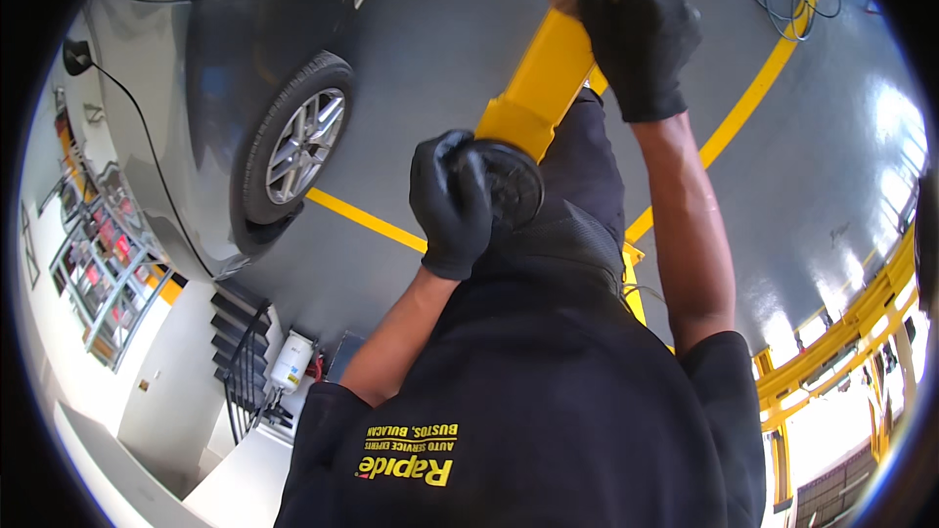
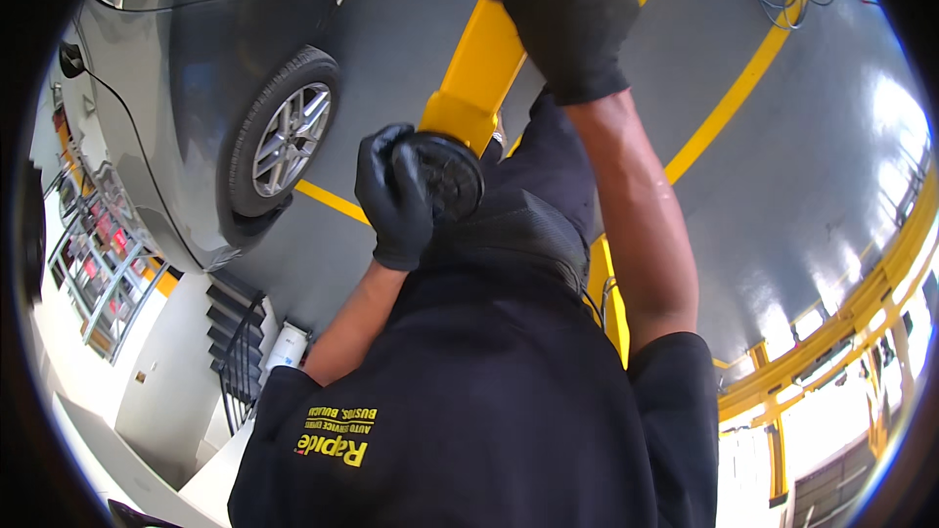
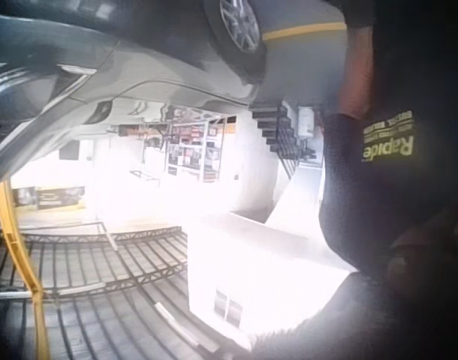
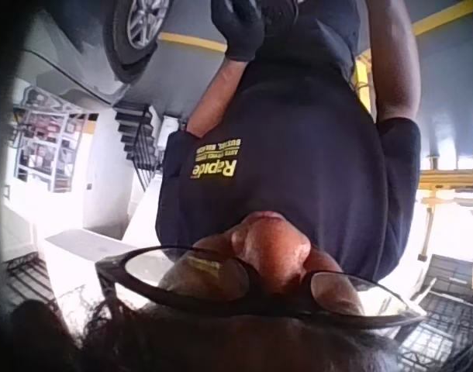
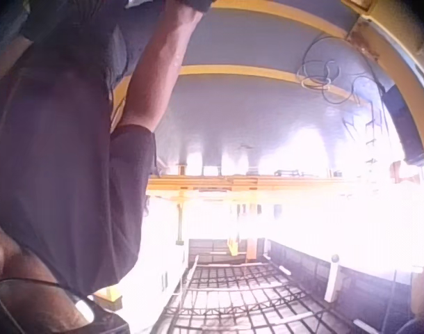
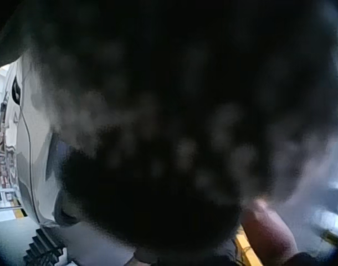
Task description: The person wipes the yellow arms of a car lift with a cloth, moving around the lift to clean different sections. The person also handles a small cylindrical object briefly before continuing to wipe the lift arms.
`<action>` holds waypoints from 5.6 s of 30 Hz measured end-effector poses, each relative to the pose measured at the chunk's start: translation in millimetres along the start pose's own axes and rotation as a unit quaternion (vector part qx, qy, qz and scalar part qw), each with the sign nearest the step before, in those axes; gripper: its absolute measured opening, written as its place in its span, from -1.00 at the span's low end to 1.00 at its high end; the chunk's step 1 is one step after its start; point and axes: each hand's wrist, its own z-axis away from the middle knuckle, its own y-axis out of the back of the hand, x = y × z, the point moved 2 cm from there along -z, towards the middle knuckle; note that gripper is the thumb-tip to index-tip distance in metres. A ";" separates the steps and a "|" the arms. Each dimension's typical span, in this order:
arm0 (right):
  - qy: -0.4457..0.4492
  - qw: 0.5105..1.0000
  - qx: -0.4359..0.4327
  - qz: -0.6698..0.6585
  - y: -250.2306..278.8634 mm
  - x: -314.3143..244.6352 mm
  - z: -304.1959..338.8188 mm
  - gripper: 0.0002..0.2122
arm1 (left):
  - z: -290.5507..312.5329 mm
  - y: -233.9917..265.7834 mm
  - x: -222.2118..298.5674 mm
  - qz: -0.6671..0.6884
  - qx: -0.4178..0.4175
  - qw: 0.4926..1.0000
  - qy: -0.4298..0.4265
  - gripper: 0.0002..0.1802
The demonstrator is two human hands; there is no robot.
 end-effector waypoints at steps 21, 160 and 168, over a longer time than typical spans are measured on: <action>-0.003 0.989 -0.054 -0.140 16.8 -59.7 84.7 -0.82 | -15.0 0.3 1.1 -0.041 0.009 0.983 -0.180 -0.82; 0.059 0.994 -0.080 0.033 38.6 21.9 -26.9 -0.78 | -36.4 -26.1 49.4 -0.034 0.125 0.975 -0.178 -0.75; 0.207 0.961 -0.133 -0.129 47.0 -56.4 68.9 -0.89 | -32.4 -27.9 41.5 0.002 0.153 0.979 -0.137 -0.71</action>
